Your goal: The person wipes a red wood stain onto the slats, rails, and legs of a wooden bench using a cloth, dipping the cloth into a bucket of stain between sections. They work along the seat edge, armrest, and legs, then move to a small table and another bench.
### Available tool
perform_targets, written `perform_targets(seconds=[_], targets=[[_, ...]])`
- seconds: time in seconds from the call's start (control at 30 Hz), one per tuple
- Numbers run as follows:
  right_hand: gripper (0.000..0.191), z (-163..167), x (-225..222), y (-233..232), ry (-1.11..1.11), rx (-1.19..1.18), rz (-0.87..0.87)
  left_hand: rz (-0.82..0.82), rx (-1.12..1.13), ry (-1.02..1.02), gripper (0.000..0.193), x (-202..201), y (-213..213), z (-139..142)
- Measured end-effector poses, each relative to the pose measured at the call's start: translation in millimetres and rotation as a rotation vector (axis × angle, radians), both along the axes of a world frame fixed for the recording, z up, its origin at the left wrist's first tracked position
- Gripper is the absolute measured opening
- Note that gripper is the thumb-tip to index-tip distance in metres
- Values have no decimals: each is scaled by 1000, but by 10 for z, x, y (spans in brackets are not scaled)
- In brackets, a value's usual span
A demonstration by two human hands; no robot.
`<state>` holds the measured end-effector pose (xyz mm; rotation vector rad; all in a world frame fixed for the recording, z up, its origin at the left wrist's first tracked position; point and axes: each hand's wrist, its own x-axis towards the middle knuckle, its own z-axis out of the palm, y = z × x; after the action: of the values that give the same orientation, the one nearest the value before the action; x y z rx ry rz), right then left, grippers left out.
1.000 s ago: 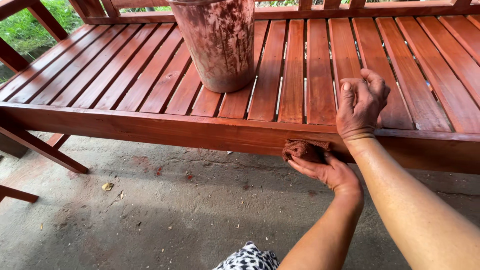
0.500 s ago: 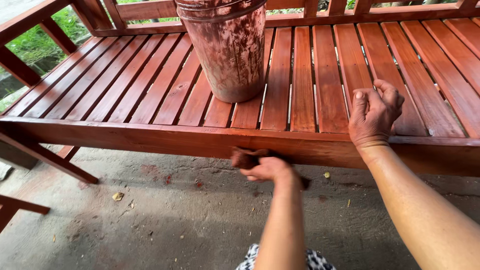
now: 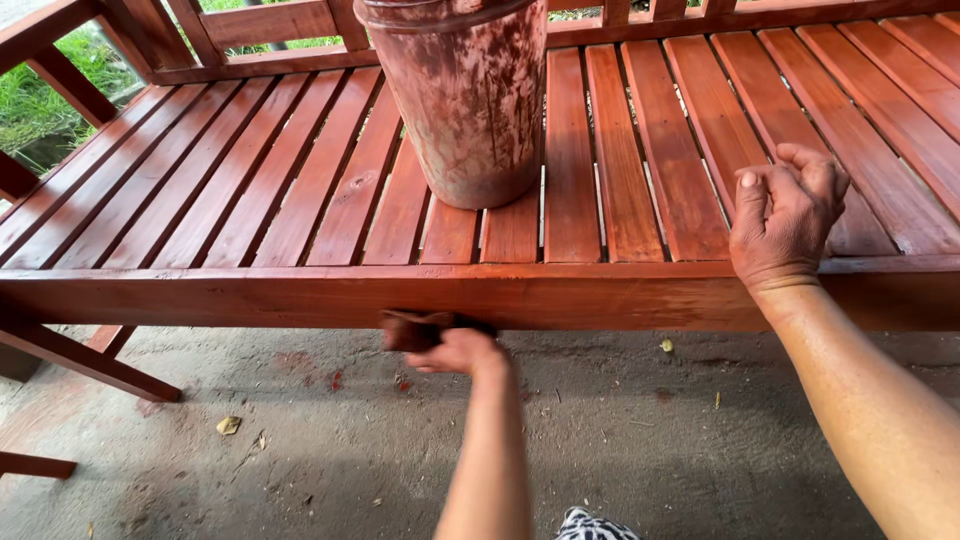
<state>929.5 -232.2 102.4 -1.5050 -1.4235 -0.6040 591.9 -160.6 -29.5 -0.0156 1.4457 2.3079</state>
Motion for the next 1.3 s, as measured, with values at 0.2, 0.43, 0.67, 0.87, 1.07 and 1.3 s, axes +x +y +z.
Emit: perform_targets(seconds=[0.2,0.43,0.67,0.87,1.07,1.3], targets=[[20,-4,87,-5,-21,-46,-23,-25,458,-413,34,919,-291,-313],[20,-22,94,-12,-20,-57,-33,-67,-122,80,44,-171,-79,-41],[19,-52,85,15,-29,-43,-29,-108,-115,75,41,199,-160,-125],[19,-51,132,2,-27,-41,-27,-179,-196,3,52,600,-297,-297],[19,-59,148,37,-42,-42,-49,-249,-54,-143,44,-486,-124,-107],[20,-40,91,13,-15,-40,-33,-58,868,-452,54,-2250,5,262]])
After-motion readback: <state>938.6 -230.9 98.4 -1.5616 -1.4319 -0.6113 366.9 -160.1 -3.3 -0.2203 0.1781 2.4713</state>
